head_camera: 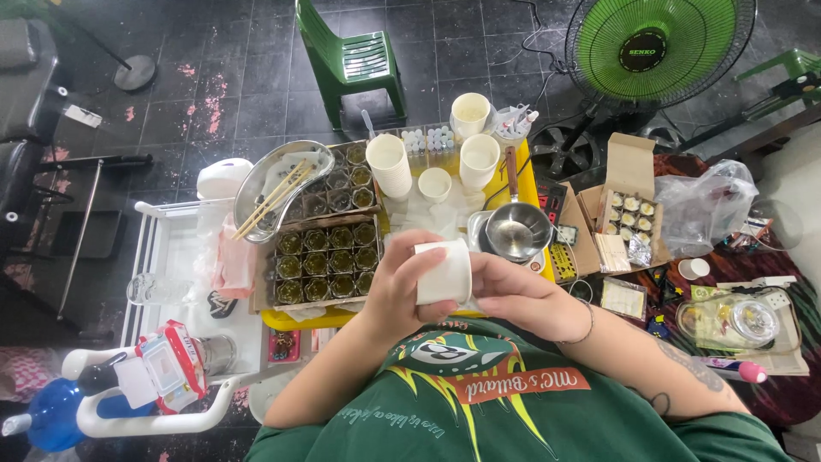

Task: Cleaning the inside of small white cups using a wipe.

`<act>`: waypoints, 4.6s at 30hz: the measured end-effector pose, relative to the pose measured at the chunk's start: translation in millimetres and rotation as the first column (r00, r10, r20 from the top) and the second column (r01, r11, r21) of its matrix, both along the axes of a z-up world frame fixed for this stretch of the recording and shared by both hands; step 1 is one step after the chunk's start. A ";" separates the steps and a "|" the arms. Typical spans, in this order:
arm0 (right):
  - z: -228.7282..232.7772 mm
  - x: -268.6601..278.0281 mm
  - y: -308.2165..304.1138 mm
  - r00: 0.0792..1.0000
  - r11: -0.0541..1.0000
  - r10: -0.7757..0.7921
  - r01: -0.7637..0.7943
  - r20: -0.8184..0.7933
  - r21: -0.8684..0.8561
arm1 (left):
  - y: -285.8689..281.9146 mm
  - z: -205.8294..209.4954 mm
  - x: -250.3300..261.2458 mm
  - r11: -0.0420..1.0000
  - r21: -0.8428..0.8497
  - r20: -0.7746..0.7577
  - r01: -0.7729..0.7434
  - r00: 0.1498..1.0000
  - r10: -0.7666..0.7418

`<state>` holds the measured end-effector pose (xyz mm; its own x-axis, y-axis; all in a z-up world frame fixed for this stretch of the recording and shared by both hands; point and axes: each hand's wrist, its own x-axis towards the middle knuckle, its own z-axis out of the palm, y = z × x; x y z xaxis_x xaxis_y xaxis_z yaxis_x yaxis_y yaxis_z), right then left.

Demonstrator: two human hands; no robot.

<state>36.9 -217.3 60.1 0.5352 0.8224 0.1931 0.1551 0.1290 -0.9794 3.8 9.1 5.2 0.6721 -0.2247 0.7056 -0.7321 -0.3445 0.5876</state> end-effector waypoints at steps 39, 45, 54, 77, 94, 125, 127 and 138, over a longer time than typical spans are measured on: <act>-16.5 -9.4 -5.9 0.480 0.942 -0.132 0.333 0.867 -0.041 | -17.3 18.6 -23.7 0.699 -0.678 -0.274 0.228 0.804 -0.528; -1.8 -10.1 5.1 0.326 0.981 -0.057 0.192 0.944 -0.007 | -5.1 -39.3 -17.6 0.547 -0.817 -0.574 -0.183 0.361 -0.735; -43.6 2.4 -9.9 0.566 0.967 -0.200 0.243 0.800 0.070 | -11.6 -1.0 -23.3 0.641 -0.761 -0.520 0.101 0.496 -0.696; -18.4 -5.5 0.0 0.837 0.885 -0.327 0.434 0.440 -0.167 | -20.4 5.6 -12.2 0.950 -0.313 -0.453 -0.011 0.880 -0.139; -24.3 2.8 -8.7 0.386 0.992 0.019 0.109 0.922 -0.066 | -10.6 -8.1 -21.4 0.855 -0.512 -0.669 0.079 0.588 -0.455; -4.9 -15.3 -59.2 0.546 0.907 -0.259 0.421 0.797 0.007 | 22.3 -25.0 18.2 0.531 -0.807 -0.589 -0.259 0.420 -0.690; -13.1 -19.3 -70.7 0.585 0.895 -0.306 0.447 0.751 0.016 | 25.3 -28.0 39.9 0.600 -0.777 -0.589 -0.187 0.553 -0.590; -47.8 -46.0 -101.2 0.623 0.747 -0.490 0.661 0.610 -0.075 | -6.1 -169.1 156.9 0.810 0.394 -0.239 -0.434 0.803 0.546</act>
<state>-9.1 -318.5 12.3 0.7961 0.4386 0.4169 0.5918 -0.4206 -0.6877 160.8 3.0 -163.9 0.9254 0.0344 0.3774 -0.1987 -0.8039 0.5606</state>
